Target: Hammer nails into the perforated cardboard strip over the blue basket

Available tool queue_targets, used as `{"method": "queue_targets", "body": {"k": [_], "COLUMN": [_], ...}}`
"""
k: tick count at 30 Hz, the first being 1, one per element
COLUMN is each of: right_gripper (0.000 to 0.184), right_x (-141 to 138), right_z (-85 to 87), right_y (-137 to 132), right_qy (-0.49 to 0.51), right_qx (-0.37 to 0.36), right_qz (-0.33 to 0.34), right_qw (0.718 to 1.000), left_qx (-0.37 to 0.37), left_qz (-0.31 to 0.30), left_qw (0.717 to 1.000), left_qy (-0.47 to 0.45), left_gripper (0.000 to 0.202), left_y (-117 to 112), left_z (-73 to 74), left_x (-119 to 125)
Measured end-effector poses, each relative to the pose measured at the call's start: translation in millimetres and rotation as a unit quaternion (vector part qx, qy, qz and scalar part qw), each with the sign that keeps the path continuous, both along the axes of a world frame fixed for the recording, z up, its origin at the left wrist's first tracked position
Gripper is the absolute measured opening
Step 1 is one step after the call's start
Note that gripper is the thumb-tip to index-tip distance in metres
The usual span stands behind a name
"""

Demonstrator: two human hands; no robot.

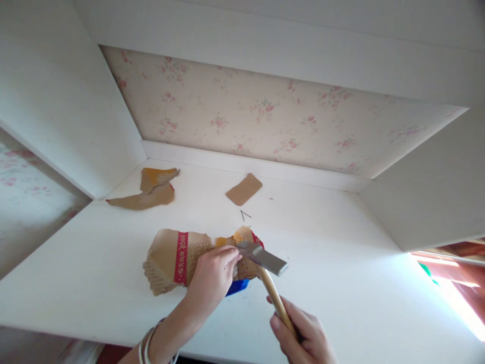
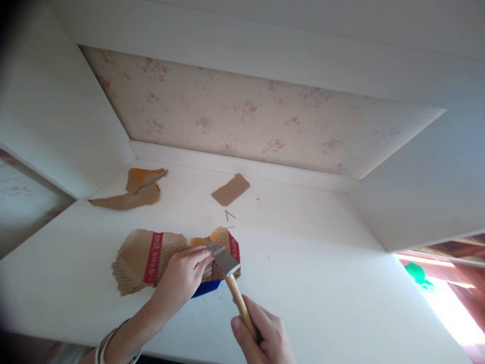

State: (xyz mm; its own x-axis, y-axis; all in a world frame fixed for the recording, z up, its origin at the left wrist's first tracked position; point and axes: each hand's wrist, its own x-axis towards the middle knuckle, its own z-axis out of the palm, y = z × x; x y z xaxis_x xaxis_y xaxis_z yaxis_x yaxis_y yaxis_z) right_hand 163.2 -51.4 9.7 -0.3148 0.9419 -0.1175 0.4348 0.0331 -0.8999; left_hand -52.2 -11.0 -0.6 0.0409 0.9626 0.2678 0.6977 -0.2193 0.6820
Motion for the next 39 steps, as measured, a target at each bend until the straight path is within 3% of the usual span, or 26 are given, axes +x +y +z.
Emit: {"method": "queue_targets", "body": {"k": [5, 10, 21, 27, 29, 34, 39], "right_gripper": [0.041, 0.045, 0.044, 0.039, 0.038, 0.03, 0.028], "right_x": [0, 1, -1, -19, -24, -31, -35], "right_z": [0.2, -2.1, -12.4, -14.3, -12.3, -13.7, -14.1], "right_y": [-1, -4, -3, 23, 37, 61, 64], "right_qy": [-0.003, 0.013, -0.005, -0.065, -0.063, -0.02, 0.06], "right_qx": [-0.012, -0.063, -0.052, 0.01, 0.009, 0.011, 0.005], "right_qz": [0.018, -0.018, -0.027, -0.161, -0.176, -0.119, -0.101], "right_qw": [1.0, 0.998, 0.998, 0.985, 0.982, 0.993, 0.993], "left_qx": [0.0, 0.005, 0.014, 0.036, 0.037, 0.032, 0.044], "left_qz": [0.002, -0.004, 0.002, 0.002, 0.001, 0.008, 0.021], "left_qw": [1.0, 1.0, 1.0, 0.999, 0.999, 0.999, 0.996], "left_qy": [0.018, 0.008, -0.012, -0.035, -0.034, -0.043, -0.069], "left_gripper": [0.024, 0.019, 0.021, 0.023, 0.025, 0.023, 0.02], "left_y": [0, -1, -2, -2, -2, -3, -4], "left_z": [-0.1, -1.0, -3.8, -9.8, -10.2, -9.9, -9.4], "left_x": [1, 1, 1, 0, 0, 0, 0]}}
